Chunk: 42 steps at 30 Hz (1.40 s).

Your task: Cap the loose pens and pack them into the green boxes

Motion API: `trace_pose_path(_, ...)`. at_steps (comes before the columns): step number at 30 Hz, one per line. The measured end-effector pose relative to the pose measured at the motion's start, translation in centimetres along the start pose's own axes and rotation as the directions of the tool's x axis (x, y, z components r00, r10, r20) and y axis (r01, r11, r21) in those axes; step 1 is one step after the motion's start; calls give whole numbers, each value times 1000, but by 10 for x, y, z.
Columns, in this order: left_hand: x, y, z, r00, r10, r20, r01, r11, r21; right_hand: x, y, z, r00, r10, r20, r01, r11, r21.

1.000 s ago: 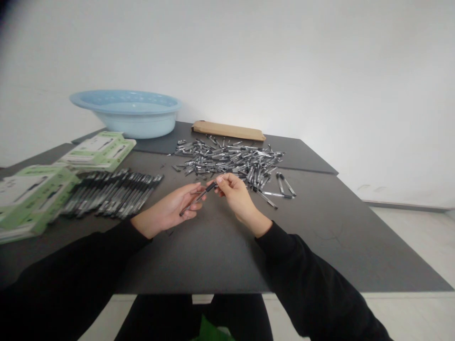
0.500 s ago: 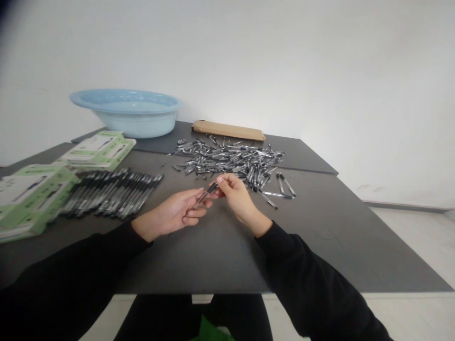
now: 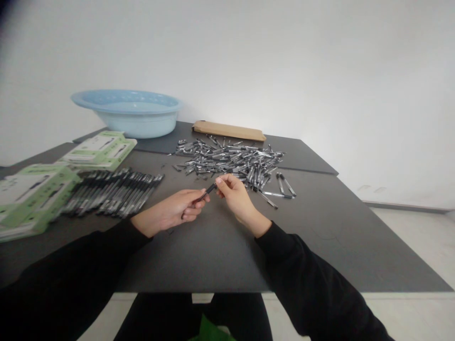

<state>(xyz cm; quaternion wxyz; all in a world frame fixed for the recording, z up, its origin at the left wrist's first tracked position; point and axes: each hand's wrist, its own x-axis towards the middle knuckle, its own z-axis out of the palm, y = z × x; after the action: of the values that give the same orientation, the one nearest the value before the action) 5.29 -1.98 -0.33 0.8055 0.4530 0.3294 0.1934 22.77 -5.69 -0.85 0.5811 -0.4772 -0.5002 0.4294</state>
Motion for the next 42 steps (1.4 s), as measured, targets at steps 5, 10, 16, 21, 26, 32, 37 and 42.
trace_pose_path(5,0,3,-2,990,119,-72,-110,987,121,-1,-2,0,1000,-1,-9,1,1000,-6)
trace_pose_path(10,-2,1,1,998,47,40,-48,998,27,-1,-3,0,1000,-24,-13,23,1000,-21)
trace_pose_path(16,1,-1,-1,981,191,-30,-187,976,115,-1,-3,0,999,-30,-15,30,998,-48)
trace_pose_path(21,-1,5,-8,992,-12,124,19,998,-55,0,-4,-2,999,-44,-14,43,997,-67)
trace_pose_path(26,-6,8,-10,961,-40,274,71,992,-102,0,-5,-3,998,-49,-36,47,997,-53)
trace_pose_path(32,-6,5,-3,975,219,37,-222,957,185,0,-5,-5,993,-99,-68,95,994,-52)
trace_pose_path(37,-3,2,-2,945,323,-50,-284,887,365,1,-1,-5,990,-104,-94,100,994,-50)
trace_pose_path(42,-1,12,-10,921,378,-91,-300,841,450,9,6,-6,997,-55,-53,48,992,-117)
